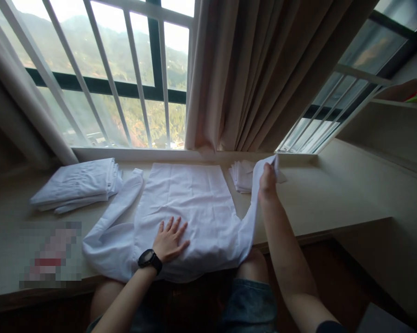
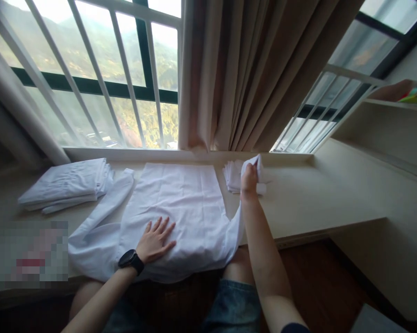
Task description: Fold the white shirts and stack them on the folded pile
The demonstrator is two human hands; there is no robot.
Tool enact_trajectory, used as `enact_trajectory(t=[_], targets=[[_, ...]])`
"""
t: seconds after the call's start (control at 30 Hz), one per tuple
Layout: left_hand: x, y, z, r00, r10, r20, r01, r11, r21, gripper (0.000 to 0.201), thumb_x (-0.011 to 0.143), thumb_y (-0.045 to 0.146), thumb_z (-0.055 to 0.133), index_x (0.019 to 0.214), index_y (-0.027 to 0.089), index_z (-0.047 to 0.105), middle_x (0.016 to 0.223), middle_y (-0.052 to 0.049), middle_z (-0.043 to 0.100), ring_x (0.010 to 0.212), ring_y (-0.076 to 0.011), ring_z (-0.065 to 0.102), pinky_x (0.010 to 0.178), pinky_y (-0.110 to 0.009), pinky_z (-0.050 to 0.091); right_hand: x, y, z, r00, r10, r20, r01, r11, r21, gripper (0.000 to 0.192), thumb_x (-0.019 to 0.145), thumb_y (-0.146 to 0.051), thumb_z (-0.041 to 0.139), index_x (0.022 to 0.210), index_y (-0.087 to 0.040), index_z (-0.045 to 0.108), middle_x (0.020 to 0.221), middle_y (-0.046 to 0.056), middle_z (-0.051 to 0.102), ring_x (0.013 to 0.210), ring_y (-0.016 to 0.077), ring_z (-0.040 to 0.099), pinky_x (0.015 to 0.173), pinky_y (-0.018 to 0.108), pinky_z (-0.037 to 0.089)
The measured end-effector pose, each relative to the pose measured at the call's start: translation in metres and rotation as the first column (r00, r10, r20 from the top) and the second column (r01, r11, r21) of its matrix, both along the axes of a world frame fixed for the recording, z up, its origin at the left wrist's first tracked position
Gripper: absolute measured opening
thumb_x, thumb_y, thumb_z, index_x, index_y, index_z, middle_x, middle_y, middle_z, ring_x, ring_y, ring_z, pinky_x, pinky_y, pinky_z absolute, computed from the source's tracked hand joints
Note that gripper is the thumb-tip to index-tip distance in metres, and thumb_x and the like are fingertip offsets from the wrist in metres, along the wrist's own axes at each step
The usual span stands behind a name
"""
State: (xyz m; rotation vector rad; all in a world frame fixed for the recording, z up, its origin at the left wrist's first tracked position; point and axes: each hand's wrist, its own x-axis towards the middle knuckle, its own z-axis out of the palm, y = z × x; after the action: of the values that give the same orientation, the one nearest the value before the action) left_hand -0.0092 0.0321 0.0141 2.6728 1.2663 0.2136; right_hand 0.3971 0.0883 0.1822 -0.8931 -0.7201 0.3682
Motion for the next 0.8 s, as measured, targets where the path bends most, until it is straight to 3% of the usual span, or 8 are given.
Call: enact_trajectory(t=[0.1,0.23,0.4,0.5,0.57,0.6,0.7,0.8], targets=[[-0.007,0.002,-0.002,0.999,-0.014,0.044,0.012,0.999,0.042,0.067,0.094,0.064,0.043,0.154,0.035,0.038,0.163,-0.007,0.032,0.151,-0.0359,0.022,0.120,-0.059,0.010,-0.048,0.050,-0.001,0.946,-0.207,0.250,0.238,0.966,-0.100,0.033,0.098,-0.032,0.042,0.123,-0.019,0.060,0.137,0.005,0.056,0.142,0.0165,0.038,0.120,0.042,0.030],[-0.011,0.004,-0.009,0.996,-0.018,0.088,0.007,0.993,0.115,0.062,0.097,0.058,0.044,0.154,0.037,0.036,0.163,-0.004,0.033,0.151,-0.0326,0.024,0.121,-0.056,0.011,-0.116,0.108,-0.010,0.777,-0.188,0.601,0.400,0.885,-0.239,0.051,0.101,-0.040,0.029,0.137,-0.013,0.053,0.143,0.017,0.052,0.143,0.0268,0.038,0.121,0.050,0.026],[-0.012,0.008,-0.012,0.992,-0.038,0.117,0.019,0.988,0.153,0.062,0.096,0.055,0.046,0.155,0.038,0.035,0.163,-0.002,0.033,0.150,-0.0320,0.027,0.121,-0.054,0.013,-0.203,0.184,-0.057,0.638,0.133,0.759,0.516,0.657,-0.549,0.056,0.103,-0.039,0.019,0.142,-0.016,0.052,0.140,0.020,0.055,0.143,0.0390,0.033,0.111,0.072,0.020],[-0.012,0.010,-0.011,0.991,-0.040,0.124,0.019,0.987,0.162,0.061,0.096,0.053,0.047,0.155,0.038,0.035,0.163,-0.001,0.033,0.149,-0.0315,0.028,0.121,-0.054,0.015,-0.231,0.211,-0.095,0.550,0.523,0.651,0.433,0.488,-0.758,0.055,0.101,-0.040,0.034,0.152,-0.021,0.040,0.158,0.016,0.037,0.146,0.0406,0.027,0.112,0.071,0.020],[-0.012,0.011,-0.011,0.993,-0.037,0.114,0.019,0.988,0.156,0.061,0.097,0.052,0.046,0.155,0.038,0.035,0.163,-0.001,0.032,0.150,-0.0314,0.027,0.120,-0.054,0.015,-0.234,0.217,-0.113,0.486,0.675,0.556,0.383,0.408,-0.829,0.060,0.100,-0.040,0.039,0.156,-0.020,0.034,0.159,0.017,0.034,0.143,0.0395,0.033,0.112,0.066,0.027],[-0.012,0.011,-0.011,0.993,-0.036,0.110,0.019,0.988,0.151,0.061,0.097,0.052,0.046,0.155,0.038,0.034,0.163,-0.001,0.032,0.150,-0.0315,0.026,0.120,-0.055,0.016,-0.231,0.215,-0.119,0.453,0.705,0.545,0.367,0.410,-0.835,0.060,0.100,-0.039,0.039,0.156,-0.019,0.034,0.157,0.017,0.038,0.141,0.0375,0.036,0.112,0.062,0.030],[-0.011,0.010,-0.010,0.994,-0.030,0.108,0.016,0.991,0.131,0.060,0.097,0.051,0.046,0.155,0.038,0.035,0.163,-0.001,0.033,0.150,-0.0315,0.026,0.120,-0.056,0.016,-0.212,0.189,-0.126,0.358,0.713,0.603,0.326,0.510,-0.796,0.051,0.101,-0.032,0.038,0.150,-0.019,0.045,0.150,0.012,0.050,0.142,0.0303,0.038,0.117,0.050,0.031],[-0.010,0.009,-0.009,0.994,-0.024,0.108,0.011,0.993,0.117,0.059,0.097,0.050,0.047,0.154,0.038,0.036,0.162,-0.001,0.035,0.150,-0.0315,0.028,0.120,-0.056,0.017,-0.184,0.126,-0.133,0.307,0.629,0.715,0.281,0.658,-0.699,0.045,0.100,-0.028,0.041,0.141,-0.017,0.056,0.146,0.010,0.054,0.145,0.0276,0.034,0.121,0.046,0.027]])
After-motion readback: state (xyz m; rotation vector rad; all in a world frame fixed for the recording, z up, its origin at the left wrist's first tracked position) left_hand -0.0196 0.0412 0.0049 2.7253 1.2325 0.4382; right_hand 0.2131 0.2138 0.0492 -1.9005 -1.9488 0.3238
